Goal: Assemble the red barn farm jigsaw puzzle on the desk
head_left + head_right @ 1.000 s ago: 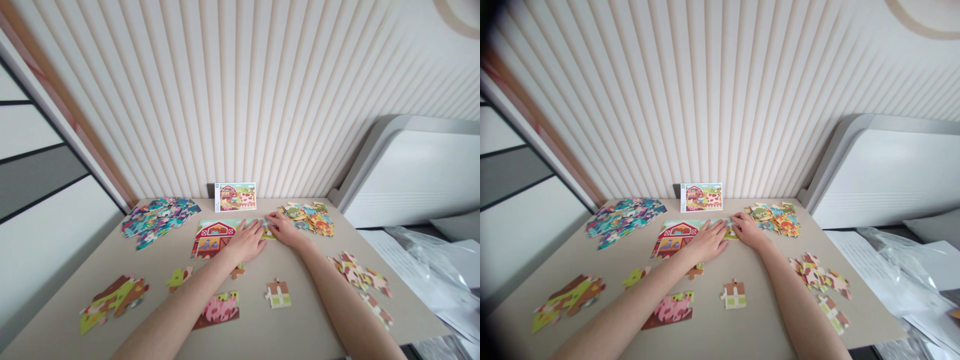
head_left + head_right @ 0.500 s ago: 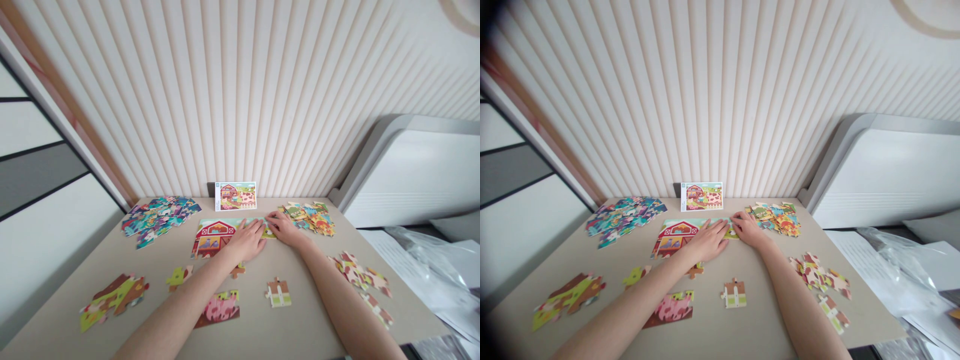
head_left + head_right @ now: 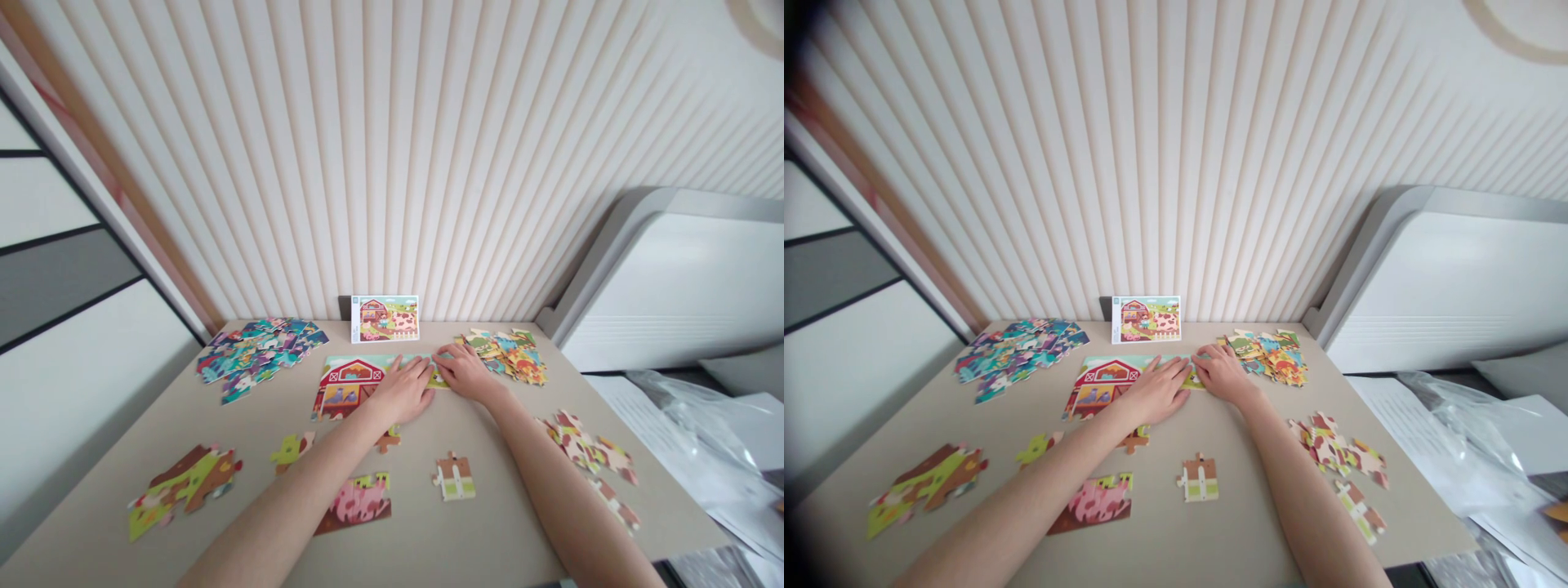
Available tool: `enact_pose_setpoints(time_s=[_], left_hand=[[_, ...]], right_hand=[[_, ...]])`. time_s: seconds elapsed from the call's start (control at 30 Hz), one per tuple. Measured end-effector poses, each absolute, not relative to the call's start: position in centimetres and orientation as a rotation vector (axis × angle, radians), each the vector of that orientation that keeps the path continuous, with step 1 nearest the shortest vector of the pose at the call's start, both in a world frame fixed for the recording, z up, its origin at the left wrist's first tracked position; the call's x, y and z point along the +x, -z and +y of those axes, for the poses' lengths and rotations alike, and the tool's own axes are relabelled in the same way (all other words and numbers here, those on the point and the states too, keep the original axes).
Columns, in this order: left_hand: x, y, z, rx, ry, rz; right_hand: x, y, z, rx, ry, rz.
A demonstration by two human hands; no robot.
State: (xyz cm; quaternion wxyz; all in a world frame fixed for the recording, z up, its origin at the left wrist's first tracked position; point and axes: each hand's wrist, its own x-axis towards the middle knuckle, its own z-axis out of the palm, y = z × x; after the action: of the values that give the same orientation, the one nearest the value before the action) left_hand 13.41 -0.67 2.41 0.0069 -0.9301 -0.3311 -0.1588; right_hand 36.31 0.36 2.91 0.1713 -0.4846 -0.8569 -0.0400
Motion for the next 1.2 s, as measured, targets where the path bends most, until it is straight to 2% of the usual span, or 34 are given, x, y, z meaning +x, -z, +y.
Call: enact_pose_setpoints(time_s=[0.2,0.57,1.2], left_hand=[[13.1,-2.0,-0.2,-2.95,0.514,-1.105],[14.0,-4.0,4.5,-3.015,0.496,-1.111],[13.8,-3.0,5.3,-3.042,0.567,-1.155]], right_hand=[[36.1,-2.7,0.0,-1.401,0.081,-2.408],[36.1,-2.5,0.1,-1.455,0.052,-2.359],[36.1,-2.9,0.0,-1.473,0.018,-2.366]])
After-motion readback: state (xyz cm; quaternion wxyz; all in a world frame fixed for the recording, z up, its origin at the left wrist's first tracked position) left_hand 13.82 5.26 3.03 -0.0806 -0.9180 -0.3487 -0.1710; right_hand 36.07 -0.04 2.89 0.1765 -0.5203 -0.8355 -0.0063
